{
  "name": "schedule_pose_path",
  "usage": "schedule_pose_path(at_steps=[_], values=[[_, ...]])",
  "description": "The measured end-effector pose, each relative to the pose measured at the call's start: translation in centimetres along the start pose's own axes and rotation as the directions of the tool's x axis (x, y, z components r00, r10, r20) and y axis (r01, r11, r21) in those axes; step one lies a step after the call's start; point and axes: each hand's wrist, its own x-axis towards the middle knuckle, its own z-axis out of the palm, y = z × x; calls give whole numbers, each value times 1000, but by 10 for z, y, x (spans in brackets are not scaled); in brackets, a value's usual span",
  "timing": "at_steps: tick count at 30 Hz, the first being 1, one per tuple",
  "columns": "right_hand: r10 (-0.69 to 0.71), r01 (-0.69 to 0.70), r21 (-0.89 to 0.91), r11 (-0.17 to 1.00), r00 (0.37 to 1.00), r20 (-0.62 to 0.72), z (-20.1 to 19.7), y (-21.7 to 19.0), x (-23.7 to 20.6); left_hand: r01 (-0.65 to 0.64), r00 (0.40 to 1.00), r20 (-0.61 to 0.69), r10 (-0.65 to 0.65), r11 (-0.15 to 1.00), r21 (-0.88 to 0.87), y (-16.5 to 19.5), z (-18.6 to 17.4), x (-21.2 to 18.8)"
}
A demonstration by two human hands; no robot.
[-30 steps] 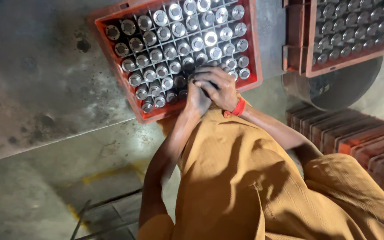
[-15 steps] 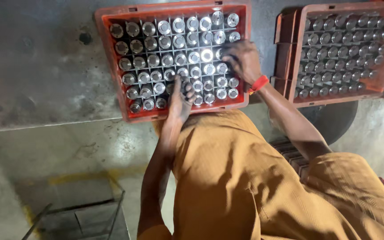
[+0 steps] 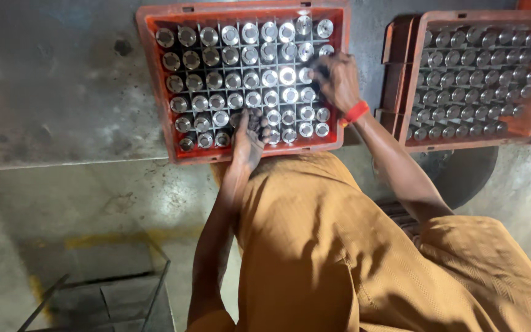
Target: The person repeatedly picks small cylindrical metal parts from a red plastic crate and places them into a nearby bucket. The person then uses a cloth to wipe the top surface of the crate. The person continues to pick and place the metal parts into the bucket.
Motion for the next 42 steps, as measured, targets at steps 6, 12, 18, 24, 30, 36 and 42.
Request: schedule_pose_path(at_steps=[6,12,18,24,30,36,42], values=[[-17,20,66,998,999,-43,-15,-19,3,-43,998,48,35,986,162,-6,6,4],[260,-358,567,742,933,248,4,-65,-43,-93,993,-13,113,873,479,-19,25,14],[152,-225,640,734,974,167,22,-69,-52,7,986,-133,96,785,620,-24,39,23],[147,-83,401,912,980,-132,-2,-12,4,-29,977,-172,126,878,478,0,35,16],[-119,123,48,991,990,-81,-2,9,49,-142,979,-53,199,840,523,4,31,13],[-29,45,208,977,996,-81,-9,-9,41,-217,963,-28,270,829,515,11,46,7],[-93,-124,739,662,965,245,-2,-53,-28,-123,992,72,102,707,697,10,62,1]])
